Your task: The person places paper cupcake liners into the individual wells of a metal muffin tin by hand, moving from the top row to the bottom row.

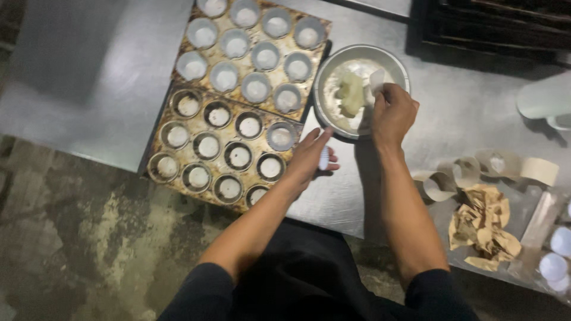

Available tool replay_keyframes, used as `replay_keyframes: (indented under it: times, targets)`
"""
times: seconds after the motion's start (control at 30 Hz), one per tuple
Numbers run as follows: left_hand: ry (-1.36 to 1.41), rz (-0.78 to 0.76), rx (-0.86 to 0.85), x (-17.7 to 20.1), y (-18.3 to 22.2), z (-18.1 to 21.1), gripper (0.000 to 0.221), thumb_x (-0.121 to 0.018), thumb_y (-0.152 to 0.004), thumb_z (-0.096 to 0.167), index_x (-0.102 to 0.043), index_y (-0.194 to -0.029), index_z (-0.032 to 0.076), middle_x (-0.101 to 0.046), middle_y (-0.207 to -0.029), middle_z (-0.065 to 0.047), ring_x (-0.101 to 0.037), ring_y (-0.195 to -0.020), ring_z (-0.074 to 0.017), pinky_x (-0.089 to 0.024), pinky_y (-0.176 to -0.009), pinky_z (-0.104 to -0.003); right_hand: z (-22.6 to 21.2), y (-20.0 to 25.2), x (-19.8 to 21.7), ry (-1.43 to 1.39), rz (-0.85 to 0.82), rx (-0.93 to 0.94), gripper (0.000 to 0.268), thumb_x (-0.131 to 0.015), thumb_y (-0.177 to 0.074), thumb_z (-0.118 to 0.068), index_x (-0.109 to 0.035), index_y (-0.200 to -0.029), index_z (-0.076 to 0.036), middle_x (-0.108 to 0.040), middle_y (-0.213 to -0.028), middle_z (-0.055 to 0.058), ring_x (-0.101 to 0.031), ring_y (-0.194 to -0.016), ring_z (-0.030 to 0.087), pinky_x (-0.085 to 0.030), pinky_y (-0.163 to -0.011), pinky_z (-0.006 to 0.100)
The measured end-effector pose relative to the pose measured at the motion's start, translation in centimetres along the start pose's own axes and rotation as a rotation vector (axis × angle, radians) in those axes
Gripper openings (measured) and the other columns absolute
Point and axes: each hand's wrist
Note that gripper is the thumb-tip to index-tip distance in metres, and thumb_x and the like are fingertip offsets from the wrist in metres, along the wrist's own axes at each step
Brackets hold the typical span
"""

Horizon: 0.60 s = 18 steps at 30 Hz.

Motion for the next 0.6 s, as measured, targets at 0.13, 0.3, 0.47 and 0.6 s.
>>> replay_keyframes:
  times: [0.13,0.3,0.47,0.6]
  targets:
    - [-0.021,-0.068,-0.005,-1.2,-0.5,0.2,0.094,-0.070,-0.091,0.038,-0.016,-0.163,0.009,-0.057,-0.079,-0.008,-0.062,-0.066,-0.0159,-0.060,-0.058,-0.033,0.1,0.6,-2.1,0.072,0.004,0.177,0.017,-0.072,-0.090,-0.005,-0.077,-0.105,-0.001,-0.074,-0.110,0.021,-0.066,-0.113,0.040,-0.039,-0.106,0.047]
    - [-0.177,-0.205,-0.009,1.2,2.4,1.5,0.088,-0.068,-0.092,0.038,-0.024,-0.161,0.006,-0.060,-0.073,-0.004,-0.063,-0.060,-0.0153,-0.056,-0.054,-0.030,-4.3,3.9,-0.7,0.122,-0.046,0.229,0.017,-0.069,-0.094,0.000,-0.077,-0.108,-0.005,-0.069,-0.133,0.023,-0.056,-0.130,0.041,-0.034,-0.120,0.053]
    - [-0.395,-0.302,0.000,9.3,9.6,2.5,0.070,-0.071,-0.094,0.036,-0.051,-0.145,-0.006,-0.063,-0.073,-0.002,-0.063,-0.062,-0.0113,-0.057,-0.057,-0.026,-13.1,7.8,-4.2,0.078,-0.234,0.442,0.038,-0.063,-0.082,0.006,-0.076,-0.112,-0.013,-0.075,-0.100,0.005,-0.059,-0.140,0.033,-0.029,-0.124,0.062]
    - [-0.319,-0.277,0.022,15.5,13.3,3.7,0.060,-0.072,-0.092,0.033,-0.055,-0.140,0.001,-0.063,-0.074,-0.002,-0.063,-0.063,-0.0102,-0.057,-0.060,-0.027,-17.4,9.1,-8.5,0.092,-0.325,0.591,0.033,-0.065,-0.086,0.002,-0.073,-0.114,-0.011,-0.077,-0.115,0.006,-0.056,-0.139,0.034,-0.025,-0.123,0.063]
Point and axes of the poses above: each hand's wrist, its own y-axis away from the middle knuckle, its own x-axis out of the back of the hand, z = x × y
